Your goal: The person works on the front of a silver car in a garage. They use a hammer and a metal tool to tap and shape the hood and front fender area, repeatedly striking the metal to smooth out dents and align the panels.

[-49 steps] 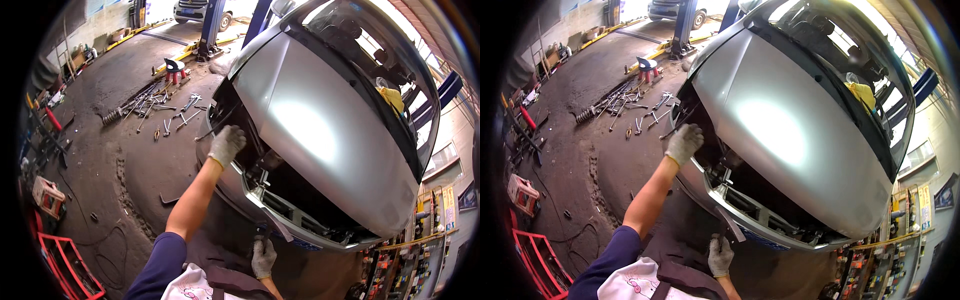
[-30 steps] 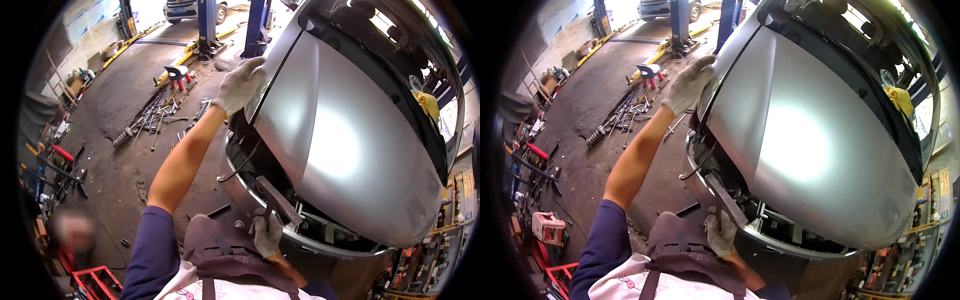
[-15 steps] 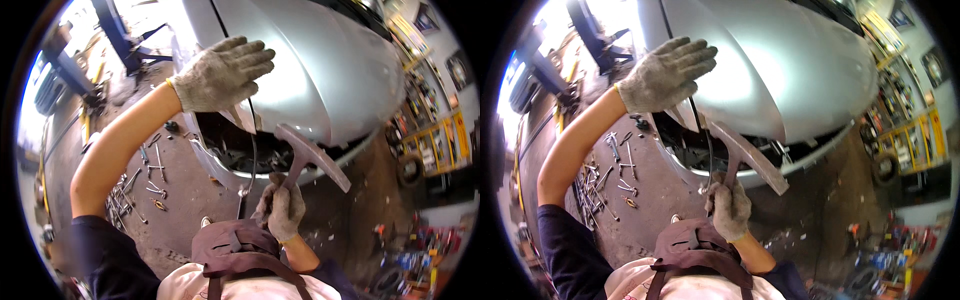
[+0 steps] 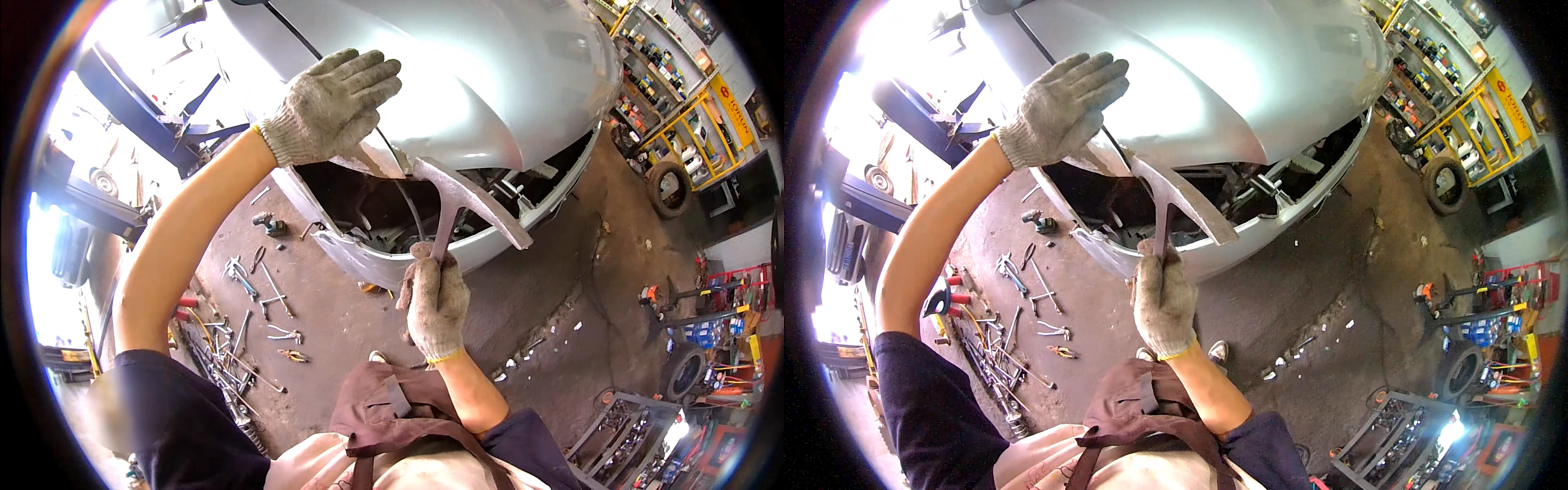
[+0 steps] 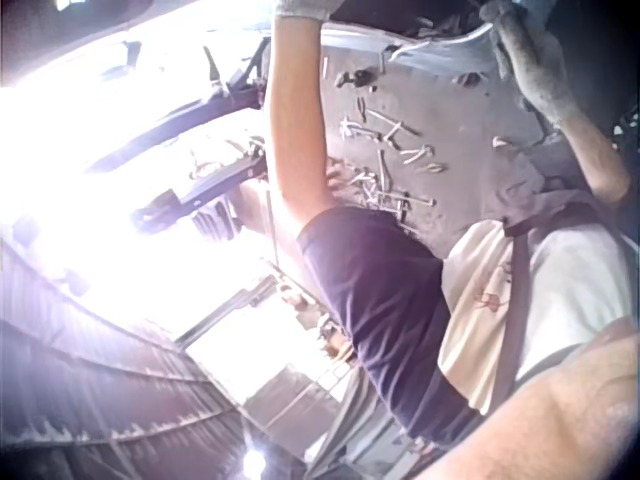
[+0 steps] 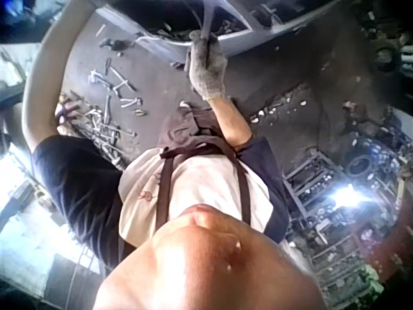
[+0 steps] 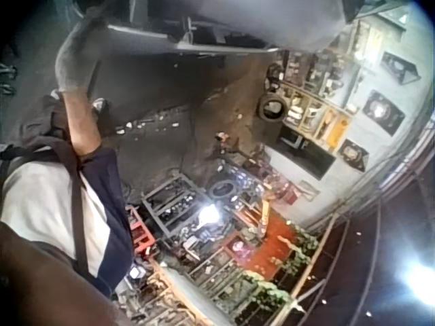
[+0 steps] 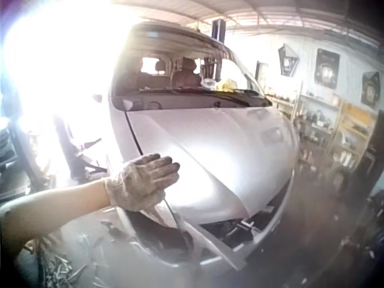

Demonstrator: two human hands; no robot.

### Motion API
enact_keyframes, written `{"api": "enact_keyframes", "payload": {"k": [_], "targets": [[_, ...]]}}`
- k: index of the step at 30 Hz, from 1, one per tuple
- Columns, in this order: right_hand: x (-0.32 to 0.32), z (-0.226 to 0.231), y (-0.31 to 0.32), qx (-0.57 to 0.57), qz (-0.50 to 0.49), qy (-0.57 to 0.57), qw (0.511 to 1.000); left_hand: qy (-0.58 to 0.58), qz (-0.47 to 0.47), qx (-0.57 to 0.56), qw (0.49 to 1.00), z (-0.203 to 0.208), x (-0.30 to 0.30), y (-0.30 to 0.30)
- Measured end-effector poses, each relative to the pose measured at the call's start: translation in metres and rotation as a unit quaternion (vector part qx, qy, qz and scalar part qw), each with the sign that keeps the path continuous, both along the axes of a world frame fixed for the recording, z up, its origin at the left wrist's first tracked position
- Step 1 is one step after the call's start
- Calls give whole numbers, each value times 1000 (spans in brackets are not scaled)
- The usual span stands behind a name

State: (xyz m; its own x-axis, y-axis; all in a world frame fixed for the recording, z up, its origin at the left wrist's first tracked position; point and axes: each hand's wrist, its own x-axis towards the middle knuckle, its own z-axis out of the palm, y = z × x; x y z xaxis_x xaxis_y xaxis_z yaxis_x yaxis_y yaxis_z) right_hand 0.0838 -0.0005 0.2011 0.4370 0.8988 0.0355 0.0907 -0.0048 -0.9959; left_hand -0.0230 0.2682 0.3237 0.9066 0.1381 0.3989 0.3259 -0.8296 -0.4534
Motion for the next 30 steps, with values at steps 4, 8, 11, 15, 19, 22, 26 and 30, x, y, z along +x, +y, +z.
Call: {"api": "enact_keyframes", "payload": {"k": [4, 8, 11, 15, 19, 22, 26, 30], "targets": [[3, -27, 8, 40, -8, -195, 980, 6, -9, -20, 1000, 8, 1, -3], [6, 18, 6, 73, -71, 5, 995, 2, -9, -11, 1000, 3, 0, 0], [7, 15, -1, 212, -138, 128, 959, -5, -15, -11, 1000, 4, 5, -2], [5, -5, 12, 187, -114, -198, 955, 11, -20, 9, 1000, 6, 2, -4], [-5, 20, 0, -1, -102, 38, 994, 33, -13, 32, 999, 4, 4, 2], [12, 44, -10, 115, -90, 252, 957, 24, -27, 24, 999, 6, 0, 2], [18, -30, -7, 118, -41, -111, 986, 33, -13, 20, 999, 6, 4, 3], [-3, -28, 3, -47, -5, -173, 984, 41, -14, 18, 999, 4, 0, -3]]}}
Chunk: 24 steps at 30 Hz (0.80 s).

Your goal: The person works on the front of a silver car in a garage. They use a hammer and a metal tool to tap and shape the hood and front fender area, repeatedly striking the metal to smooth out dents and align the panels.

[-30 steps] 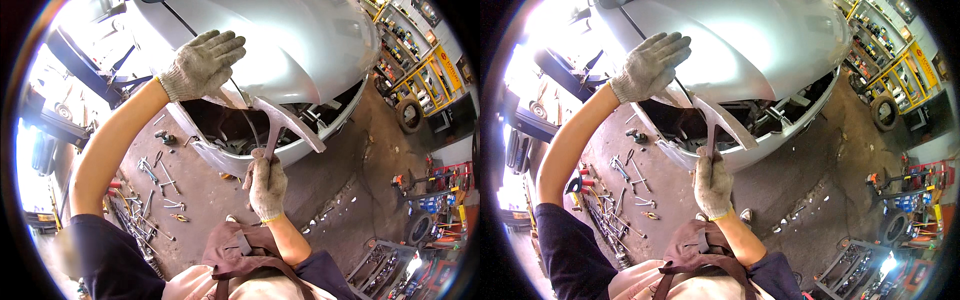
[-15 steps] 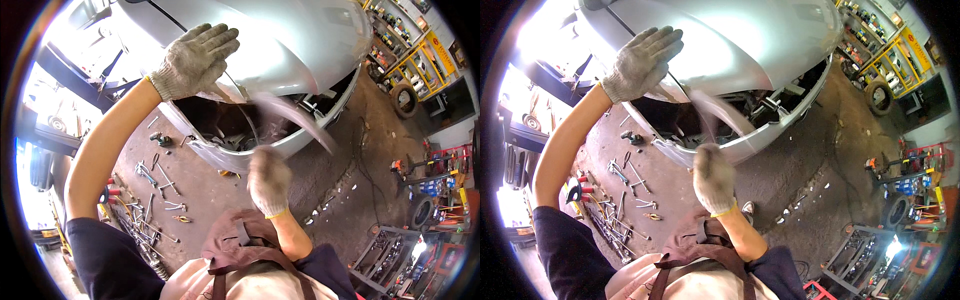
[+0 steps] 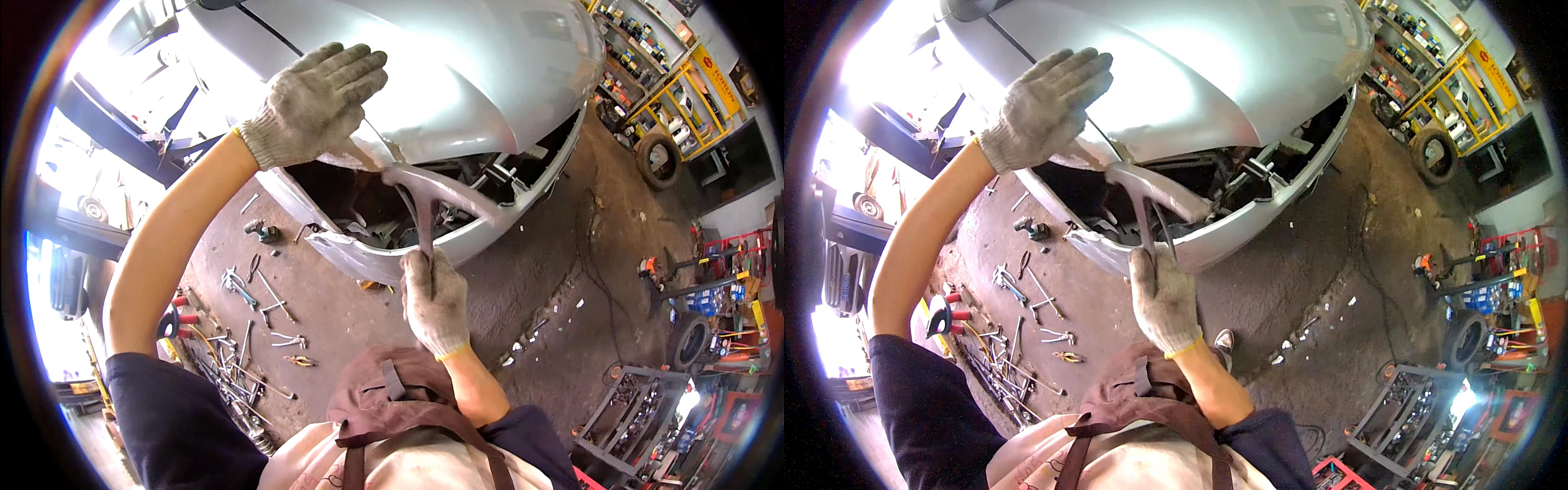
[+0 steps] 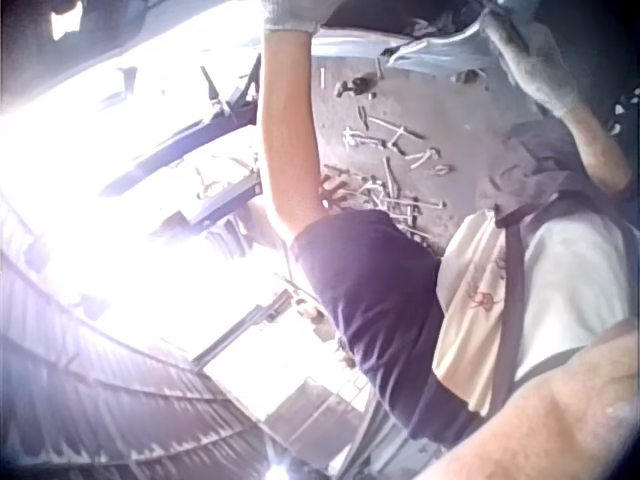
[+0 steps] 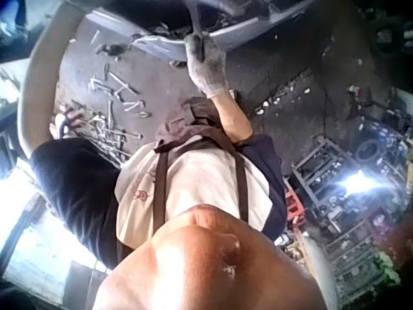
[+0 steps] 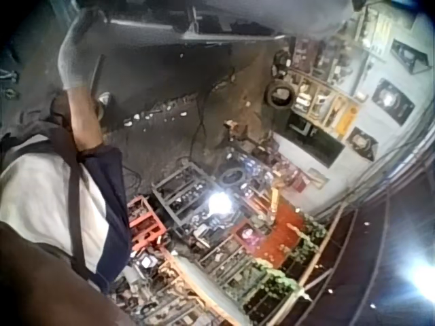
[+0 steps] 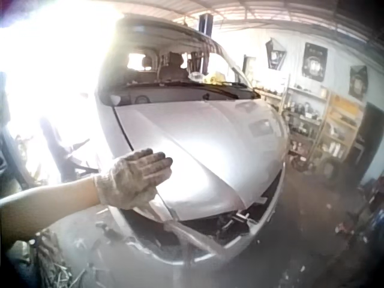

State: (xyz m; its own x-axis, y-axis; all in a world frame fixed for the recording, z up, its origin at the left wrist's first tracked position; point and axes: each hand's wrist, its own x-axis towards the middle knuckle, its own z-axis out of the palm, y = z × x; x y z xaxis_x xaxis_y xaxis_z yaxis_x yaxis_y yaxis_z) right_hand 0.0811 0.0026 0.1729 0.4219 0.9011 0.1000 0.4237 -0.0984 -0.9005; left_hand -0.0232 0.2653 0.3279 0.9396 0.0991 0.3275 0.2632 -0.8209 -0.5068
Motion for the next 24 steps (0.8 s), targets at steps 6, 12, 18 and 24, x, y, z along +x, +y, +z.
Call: {"api": "enact_keyframes", "payload": {"k": [6, 12, 18, 24], "targets": [[3, 48, -7, 278, -112, 393, 870, -20, -32, -5, 999, 0, -5, 8], [0, 29, 7, 51, -98, 159, 981, -15, -34, 0, 999, 6, -3, 6], [25, 13, -4, 308, 54, 451, 836, -21, -56, 10, 998, 3, 0, 8], [-9, -5, 3, 35, -57, 146, 987, -23, -36, -21, 999, -1, 0, 11]]}}
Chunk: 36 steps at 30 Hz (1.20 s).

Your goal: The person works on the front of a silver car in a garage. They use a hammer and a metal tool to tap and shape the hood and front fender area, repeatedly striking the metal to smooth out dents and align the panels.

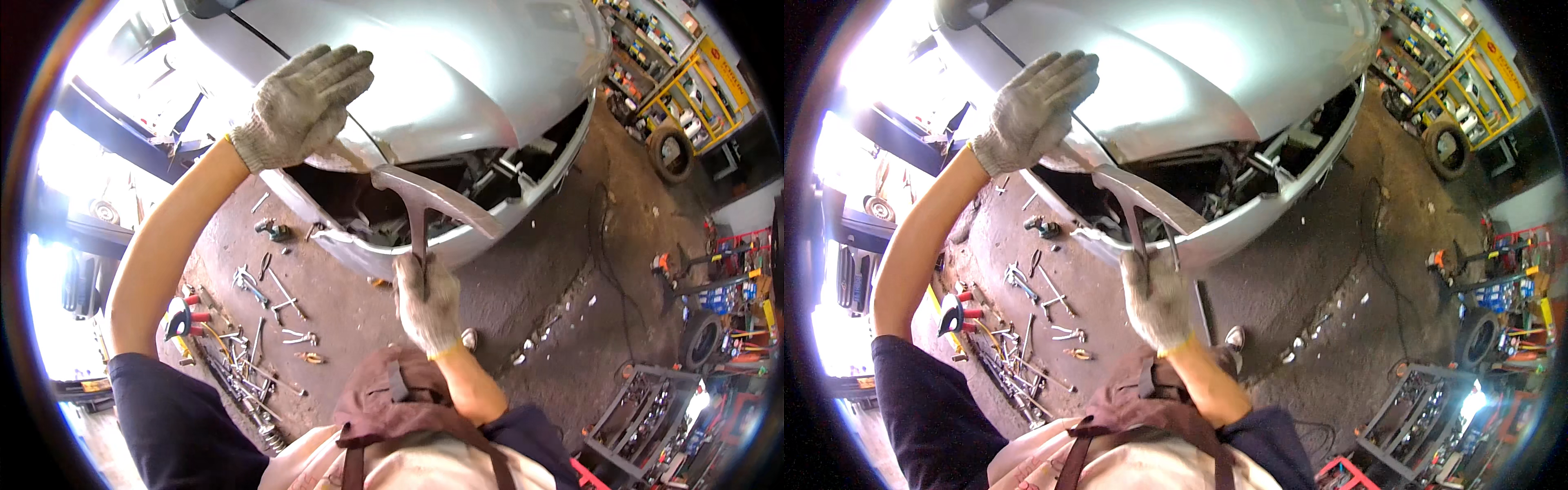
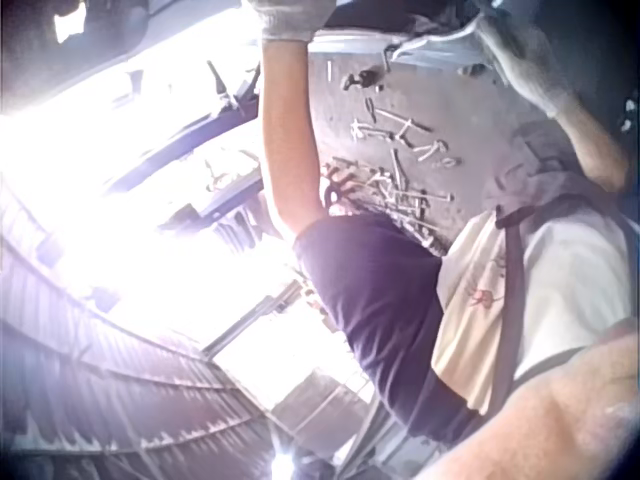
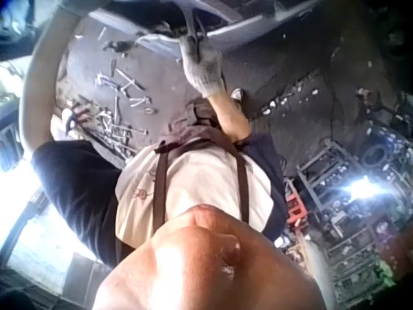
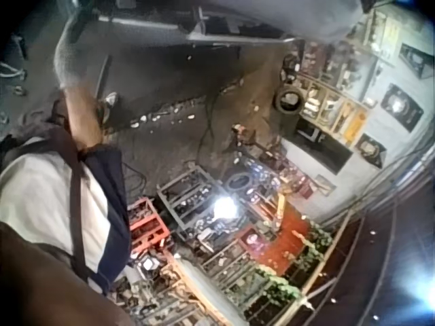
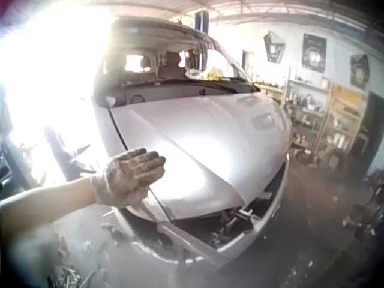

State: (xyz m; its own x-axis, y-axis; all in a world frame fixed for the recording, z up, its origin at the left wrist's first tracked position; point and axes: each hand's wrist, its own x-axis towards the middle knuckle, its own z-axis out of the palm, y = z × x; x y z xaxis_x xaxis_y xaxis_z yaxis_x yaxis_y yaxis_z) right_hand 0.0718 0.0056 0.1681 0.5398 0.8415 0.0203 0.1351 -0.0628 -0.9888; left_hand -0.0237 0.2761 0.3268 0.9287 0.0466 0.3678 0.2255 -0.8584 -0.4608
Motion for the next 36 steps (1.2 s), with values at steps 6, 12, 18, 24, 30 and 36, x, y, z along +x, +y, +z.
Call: {"api": "enact_keyframes", "payload": {"k": [6, 12, 18, 24, 30, 36], "targets": [[28, 34, -19, 169, -23, 317, 933, 9, -6, 36, 999, 4, -2, -5], [15, -12, 9, 33, -9, 24, 999, 4, -22, 32, 999, 11, 2, -9], [14, 25, -1, 133, -96, 296, 941, -4, -20, 29, 999, 3, 1, -1], [13, -3, 23, 126, -21, -269, 955, -1, -24, -5, 1000, 12, 0, -10], [14, -1, -4, 141, -18, -9, 990, -20, -50, 22, 998, 7, 3, -3], [30, -22, 24, 104, 9, -251, 962, -1, -22, 22, 1000, 13, 3, -8]]}}
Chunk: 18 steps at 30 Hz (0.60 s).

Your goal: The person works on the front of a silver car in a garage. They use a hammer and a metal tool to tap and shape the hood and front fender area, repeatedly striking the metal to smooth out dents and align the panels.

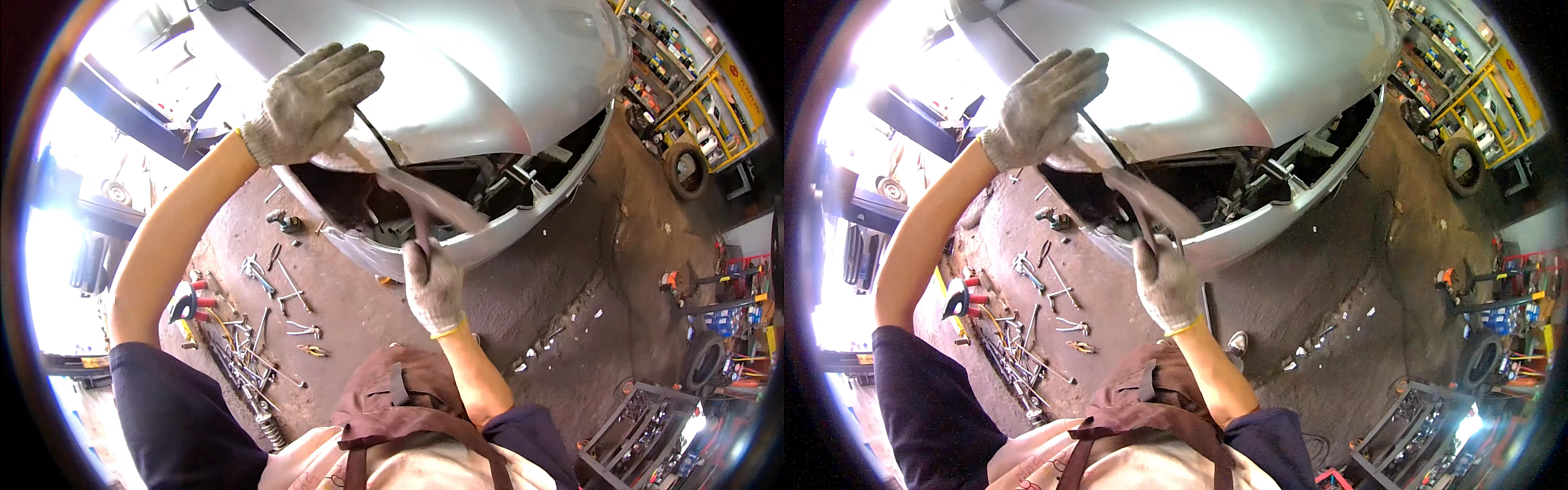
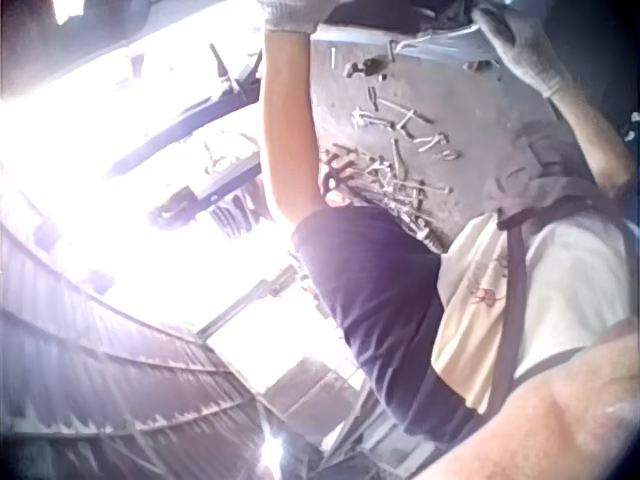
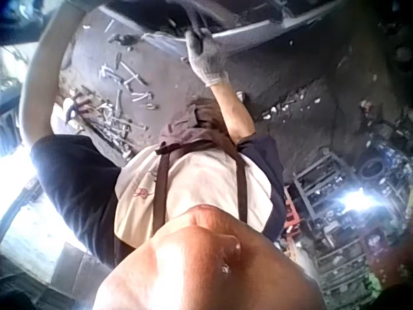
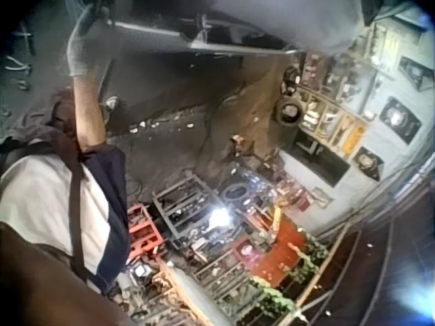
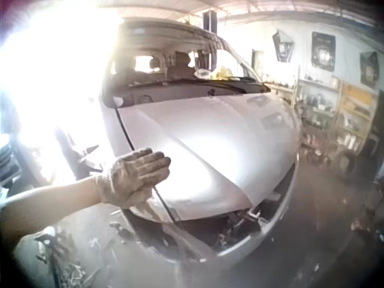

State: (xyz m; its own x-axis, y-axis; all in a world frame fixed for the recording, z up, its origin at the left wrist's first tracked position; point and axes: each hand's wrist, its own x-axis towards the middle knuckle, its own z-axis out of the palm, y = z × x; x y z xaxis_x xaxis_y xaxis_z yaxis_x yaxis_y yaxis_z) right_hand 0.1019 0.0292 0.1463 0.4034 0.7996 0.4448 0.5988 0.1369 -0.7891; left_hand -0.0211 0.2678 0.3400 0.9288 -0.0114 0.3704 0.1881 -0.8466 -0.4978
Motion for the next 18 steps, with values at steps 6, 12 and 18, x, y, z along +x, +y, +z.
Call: {"api": "enact_keyframes", "payload": {"k": [6, 12, 18], "targets": [[2, -10, -29, 60, 72, 693, 714, 3, 2, 17, 1000, 2, 5, 6], [10, 10, -6, -53, -36, 87, 994, 15, 5, -9, 1000, -6, -2, 2], [8, -21, -15, 62, 83, 394, 913, 20, 18, 7, 1000, 2, 6, 1]]}}
